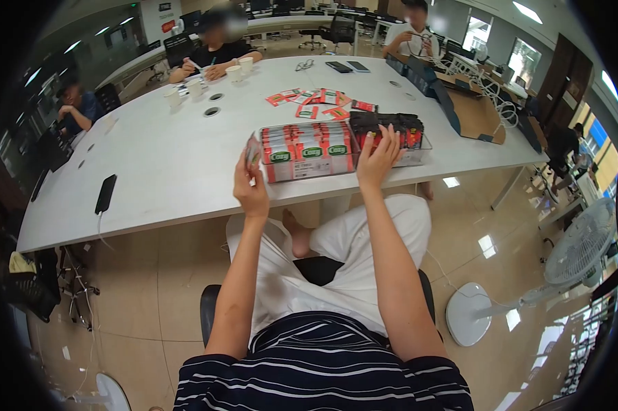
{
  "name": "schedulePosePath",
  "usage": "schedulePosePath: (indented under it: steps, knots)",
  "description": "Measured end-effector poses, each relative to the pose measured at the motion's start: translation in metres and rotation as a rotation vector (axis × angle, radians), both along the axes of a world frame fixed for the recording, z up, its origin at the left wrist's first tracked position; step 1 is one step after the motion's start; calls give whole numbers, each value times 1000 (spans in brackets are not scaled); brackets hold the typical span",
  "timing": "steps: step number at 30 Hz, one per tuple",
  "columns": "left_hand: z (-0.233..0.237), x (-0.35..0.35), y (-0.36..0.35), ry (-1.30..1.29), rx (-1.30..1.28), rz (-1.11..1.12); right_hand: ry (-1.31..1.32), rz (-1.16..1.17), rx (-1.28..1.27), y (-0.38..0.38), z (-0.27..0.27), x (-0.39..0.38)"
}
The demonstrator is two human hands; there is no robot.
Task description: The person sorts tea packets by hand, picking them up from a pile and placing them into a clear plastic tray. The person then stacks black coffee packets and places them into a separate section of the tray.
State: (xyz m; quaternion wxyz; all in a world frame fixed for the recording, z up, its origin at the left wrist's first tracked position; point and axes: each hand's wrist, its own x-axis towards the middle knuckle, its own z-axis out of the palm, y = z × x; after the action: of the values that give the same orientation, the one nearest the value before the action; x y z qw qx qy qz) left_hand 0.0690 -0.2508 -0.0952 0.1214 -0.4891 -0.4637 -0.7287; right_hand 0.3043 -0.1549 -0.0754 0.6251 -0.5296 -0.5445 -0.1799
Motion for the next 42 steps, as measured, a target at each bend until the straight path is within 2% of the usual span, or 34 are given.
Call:
schedulePosePath:
  steps: [13, 16, 17, 20, 22, 24, 27, 30, 32, 34, 35, 38, 41, 42]
  knots:
    - [5, 1, -6, 99, 45, 23, -66, -72, -4, 7, -6, -1]
    - [4, 0, -8, 97, 33, 40, -102, -42, 60, 2, -4, -4]
    - [4, 0, -6, 108, 49, 61, -48, -108, 92, 2, -5, -11]
    - [5, -2, -3, 125, 56, 90, 214, 120, 132, -4, 0, -49]
    - [8, -1, -9, 83, 32, 80, 176, 116, 65, -41, 13, -92]
    - [11, -2, -10, 30, -26, 40, 240, 444, 66, -77, 26, -119]
    - [14, -6, -11, -32, -165, 5, 245, 853, -93, -123, 55, -111]
    - [10, -13, -3, -43, -228, 8, 354, 1018, -131, -141, 89, -55]
    - [14, -11, -5, -66, -265, 5, 267, 885, -185, -147, 110, -12]
    - [14, -12, -7, -72, -322, 10, 350, 864, -91, -128, 109, 26]
    - [14, -14, -6, -71, -325, 18, 341, 754, -19, -109, 104, 46]
    - [10, -17, -8, -79, -353, 16, 315, 348, 51, -30, 59, 113]
    - [6, -21, -1, -201, -324, -71, 102, -35, 34, 22, 6, 162]
    - [7, -21, 0, -196, -329, -70, 56, -24, 39, 30, -11, 169]
